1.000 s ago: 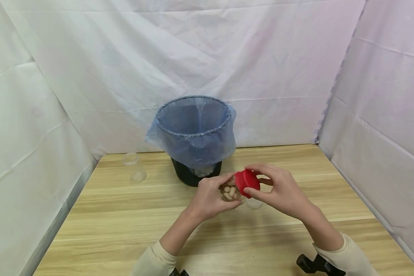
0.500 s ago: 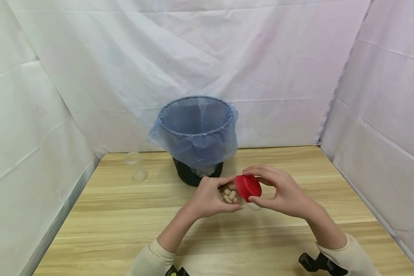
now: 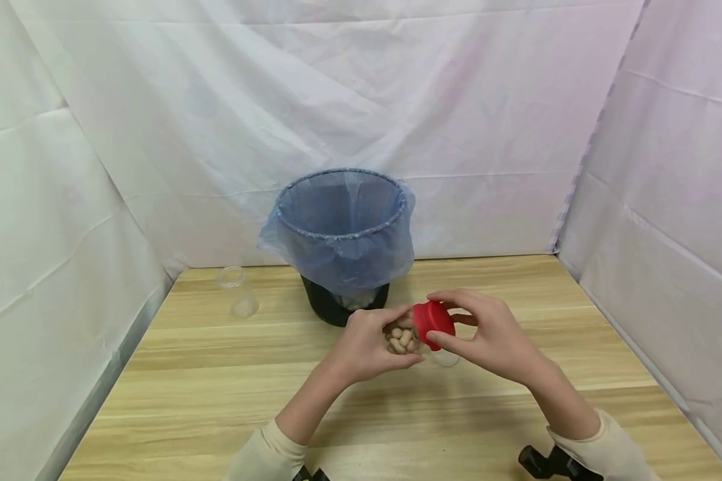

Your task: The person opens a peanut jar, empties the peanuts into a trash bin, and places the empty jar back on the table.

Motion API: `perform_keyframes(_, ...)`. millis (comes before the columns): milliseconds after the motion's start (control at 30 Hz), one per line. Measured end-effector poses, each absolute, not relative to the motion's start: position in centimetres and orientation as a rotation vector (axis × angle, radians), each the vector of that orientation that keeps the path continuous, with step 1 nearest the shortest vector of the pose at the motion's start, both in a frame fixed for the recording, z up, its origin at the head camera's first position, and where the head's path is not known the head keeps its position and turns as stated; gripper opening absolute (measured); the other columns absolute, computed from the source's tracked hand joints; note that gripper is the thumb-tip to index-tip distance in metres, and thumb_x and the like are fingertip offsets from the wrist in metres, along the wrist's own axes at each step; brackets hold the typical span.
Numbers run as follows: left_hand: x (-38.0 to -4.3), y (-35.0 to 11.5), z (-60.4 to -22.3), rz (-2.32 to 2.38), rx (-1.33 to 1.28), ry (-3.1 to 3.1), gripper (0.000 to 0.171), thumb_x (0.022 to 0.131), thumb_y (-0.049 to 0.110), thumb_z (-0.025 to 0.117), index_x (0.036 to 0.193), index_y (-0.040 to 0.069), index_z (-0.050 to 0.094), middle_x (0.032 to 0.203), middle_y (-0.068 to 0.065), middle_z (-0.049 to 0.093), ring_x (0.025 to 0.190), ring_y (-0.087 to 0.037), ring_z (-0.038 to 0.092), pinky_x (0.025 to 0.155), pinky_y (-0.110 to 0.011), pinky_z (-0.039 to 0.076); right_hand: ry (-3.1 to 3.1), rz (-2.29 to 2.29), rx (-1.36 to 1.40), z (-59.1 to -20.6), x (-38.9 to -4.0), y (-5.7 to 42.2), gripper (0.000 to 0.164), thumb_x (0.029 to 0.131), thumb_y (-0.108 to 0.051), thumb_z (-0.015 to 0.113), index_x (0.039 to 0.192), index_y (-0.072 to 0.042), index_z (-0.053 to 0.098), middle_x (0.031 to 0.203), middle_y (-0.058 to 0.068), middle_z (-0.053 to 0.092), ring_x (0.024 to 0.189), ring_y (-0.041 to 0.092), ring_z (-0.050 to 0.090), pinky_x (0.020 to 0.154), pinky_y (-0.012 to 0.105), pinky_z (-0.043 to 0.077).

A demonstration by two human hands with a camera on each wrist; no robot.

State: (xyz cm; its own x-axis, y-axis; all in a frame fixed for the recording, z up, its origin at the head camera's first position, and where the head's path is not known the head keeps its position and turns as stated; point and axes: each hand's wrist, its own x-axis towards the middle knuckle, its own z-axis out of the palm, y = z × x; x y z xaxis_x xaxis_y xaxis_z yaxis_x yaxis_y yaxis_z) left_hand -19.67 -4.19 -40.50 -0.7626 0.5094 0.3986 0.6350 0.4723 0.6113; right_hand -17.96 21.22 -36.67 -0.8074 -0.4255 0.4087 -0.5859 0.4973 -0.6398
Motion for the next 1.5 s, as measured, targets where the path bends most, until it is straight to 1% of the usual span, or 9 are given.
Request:
perform_keyframes(233, -19.8, -4.4, -40.5, -1.24, -1.018, -2.552, 0.076, 0.078, 0.036, 0.099, 0.144, 0.01, 0.07, 0.122, 0.002, 0.081, 0.101, -0.008, 0.074, 0.087, -0.022, 0.061, -2.494, 1.077, 1.082, -36.7, -18.4, 22.0, 0.059, 0.086, -0.02, 0.094, 0.14, -0.023, 0.07, 0.135, -0.005, 0.073, 0.115, 0.014, 0.073, 0.091, 0.031, 0.065)
perform_keyframes(400, -19.7, -4.5, -40.5, -1.285, -1.03, -2.566, 0.078, 0.078, 0.035, 0.099, 0.146, 0.011, 0.069, 0.123, 0.003, 0.081, 0.1, -0.006, 0.075, 0.084, -0.02, 0.06, -2.467, 1.062, 1.213, -36.6, -18.8, 22.4, 0.067, 0.083, -0.014, 0.095, 0.144, -0.022, 0.067, 0.14, -0.006, 0.07, 0.122, 0.012, 0.07, 0.096, 0.03, 0.063)
perform_keyframes(500, -19.7, -4.5, -40.6, -1.268, -1.022, -2.565, 0.078, 0.078, 0.036, 0.099, 0.146, 0.01, 0.069, 0.124, 0.002, 0.081, 0.1, -0.007, 0.075, 0.085, -0.02, 0.06, -2.472, 1.087, 1.201, -36.7, -18.7, 22.2, 0.065, 0.086, -0.015, 0.094, 0.144, -0.02, 0.066, 0.14, -0.005, 0.069, 0.122, 0.014, 0.07, 0.097, 0.031, 0.063)
perform_keyframes(700, -19.8, -4.5, -40.6, -1.219, -1.003, -2.539, 0.075, 0.08, 0.038, 0.097, 0.144, 0.009, 0.071, 0.122, 0.001, 0.081, 0.1, -0.009, 0.075, 0.086, -0.022, 0.062, -2.469, 1.098, 1.001, -37.0, -18.3, 21.2, 0.056, 0.091, -0.018, 0.089, 0.142, -0.016, 0.067, 0.133, 0.0, 0.073, 0.11, 0.016, 0.074, 0.089, 0.032, 0.066)
perform_keyframes(900, -19.7, -4.4, -40.5, -1.203, -0.992, -2.557, 0.075, 0.081, 0.038, 0.097, 0.145, 0.01, 0.069, 0.124, 0.001, 0.08, 0.102, -0.009, 0.075, 0.087, -0.023, 0.062, -2.454, 1.08, 0.887, -37.2, -17.9, 20.7, 0.052, 0.09, -0.012, 0.089, 0.138, -0.013, 0.07, 0.126, -0.002, 0.075, 0.107, 0.015, 0.075, 0.087, 0.03, 0.066)
perform_keyframes(1067, -19.7, -4.5, -40.4, -1.224, -1.002, -2.56, 0.076, 0.081, 0.038, 0.097, 0.146, 0.01, 0.069, 0.123, 0.002, 0.08, 0.103, -0.009, 0.074, 0.087, -0.022, 0.061, -2.457, 1.057, 0.933, -37.1, -17.9, 20.8, 0.054, 0.088, -0.012, 0.091, 0.137, -0.013, 0.07, 0.129, -0.003, 0.074, 0.106, 0.013, 0.075, 0.088, 0.03, 0.066)
perform_keyframes(1200, -19.7, -4.6, -40.2, -1.258, -1.024, -2.544, 0.075, 0.079, 0.036, 0.098, 0.144, 0.01, 0.07, 0.12, 0.001, 0.081, 0.1, -0.007, 0.073, 0.085, -0.02, 0.06, -2.447, 1.001, 1.036, -36.8, -17.9, 21.1, 0.058, 0.087, -0.016, 0.092, 0.139, -0.016, 0.069, 0.134, -0.007, 0.071, 0.113, 0.01, 0.072, 0.092, 0.031, 0.065)
perform_keyframes(1333, -19.8, -4.6, -40.3, -1.3, -1.041, -2.539, 0.075, 0.078, 0.034, 0.099, 0.143, 0.01, 0.071, 0.12, 0.002, 0.081, 0.099, -0.005, 0.074, 0.084, -0.019, 0.06, -2.431, 0.99, 1.125, -36.6, -18.0, 21.4, 0.062, 0.086, -0.015, 0.092, 0.142, -0.016, 0.066, 0.138, -0.006, 0.069, 0.12, 0.011, 0.069, 0.095, 0.033, 0.064)
perform_keyframes(1500, -19.8, -4.6, -40.4, -1.279, -1.024, -2.553, 0.076, 0.078, 0.035, 0.099, 0.144, 0.009, 0.07, 0.12, 0.002, 0.081, 0.099, -0.006, 0.074, 0.085, -0.02, 0.06, -2.46, 1.017, 1.079, -36.8, -18.0, 21.2, 0.062, 0.088, -0.018, 0.091, 0.144, -0.018, 0.064, 0.139, -0.007, 0.068, 0.12, 0.011, 0.069, 0.095, 0.033, 0.064)
